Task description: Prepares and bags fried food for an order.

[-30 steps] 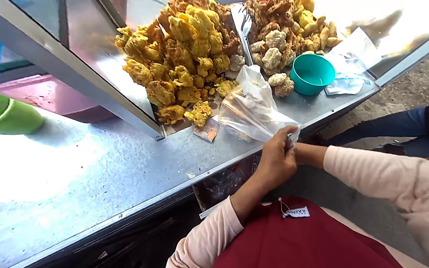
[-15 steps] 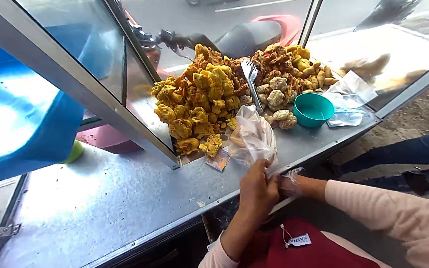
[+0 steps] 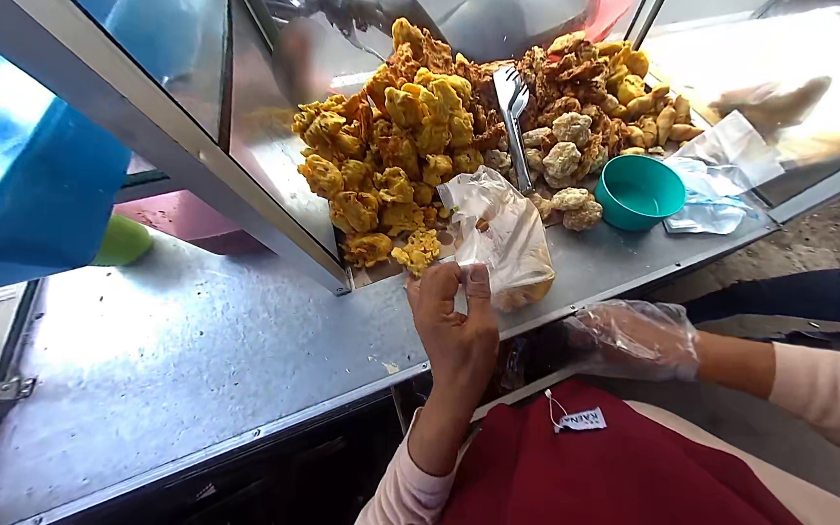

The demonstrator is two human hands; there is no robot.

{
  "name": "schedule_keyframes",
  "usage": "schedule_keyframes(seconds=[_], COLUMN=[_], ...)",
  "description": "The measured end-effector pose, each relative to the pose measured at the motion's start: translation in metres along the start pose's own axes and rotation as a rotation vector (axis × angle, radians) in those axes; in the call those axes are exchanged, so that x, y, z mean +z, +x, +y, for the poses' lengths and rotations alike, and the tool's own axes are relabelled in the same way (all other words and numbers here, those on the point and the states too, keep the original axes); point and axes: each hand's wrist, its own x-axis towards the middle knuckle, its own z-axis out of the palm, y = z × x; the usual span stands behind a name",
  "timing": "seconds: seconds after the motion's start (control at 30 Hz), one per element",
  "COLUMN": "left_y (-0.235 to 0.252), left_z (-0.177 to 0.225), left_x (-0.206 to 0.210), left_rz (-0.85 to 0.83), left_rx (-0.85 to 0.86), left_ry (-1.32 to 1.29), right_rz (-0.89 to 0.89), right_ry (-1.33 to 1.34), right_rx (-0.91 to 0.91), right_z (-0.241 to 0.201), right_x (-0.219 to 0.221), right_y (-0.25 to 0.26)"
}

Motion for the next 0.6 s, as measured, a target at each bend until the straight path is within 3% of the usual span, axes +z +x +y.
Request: schedule_keyframes(seconds=[0.1,0.17,0.3,0.37,0.47,0.6], left_y=[0.005,0.000,-0.017,-0.027,-0.045,-0.049], left_z=[0.005,0.006,-0.015,-0.023,-0.038,-0.050], left_x=[0.007,0.014,0.029,0.036,0.052,0.062], left_rz=[-0.044,-0.253,-0.854,-0.991,-0.798,-0.603], left_rx=[-0.078,0.011,0.184,0.180,0.252,0.314], left_ry=[-0.272,-0.300,0.170,0.358,0.388,0.422], right_rz=[-0.150,-0.183,-0.107,-0.089,0.123,-0.018], right_ry=[-0.024,-0.007,0.154,0.139,0.174,0.284], right_rx=[0.055,0.105,0.103,0.041,-0.148,0.100], right_z=[-0.012,-0.025,-0.014,0.003,0.034,-0.006], right_x=[-0.034,-0.054,-0.055,-0.053,-0.029,-0.067], right_y=[-0.002,0.008,0.029,0.033,0.034,0.011])
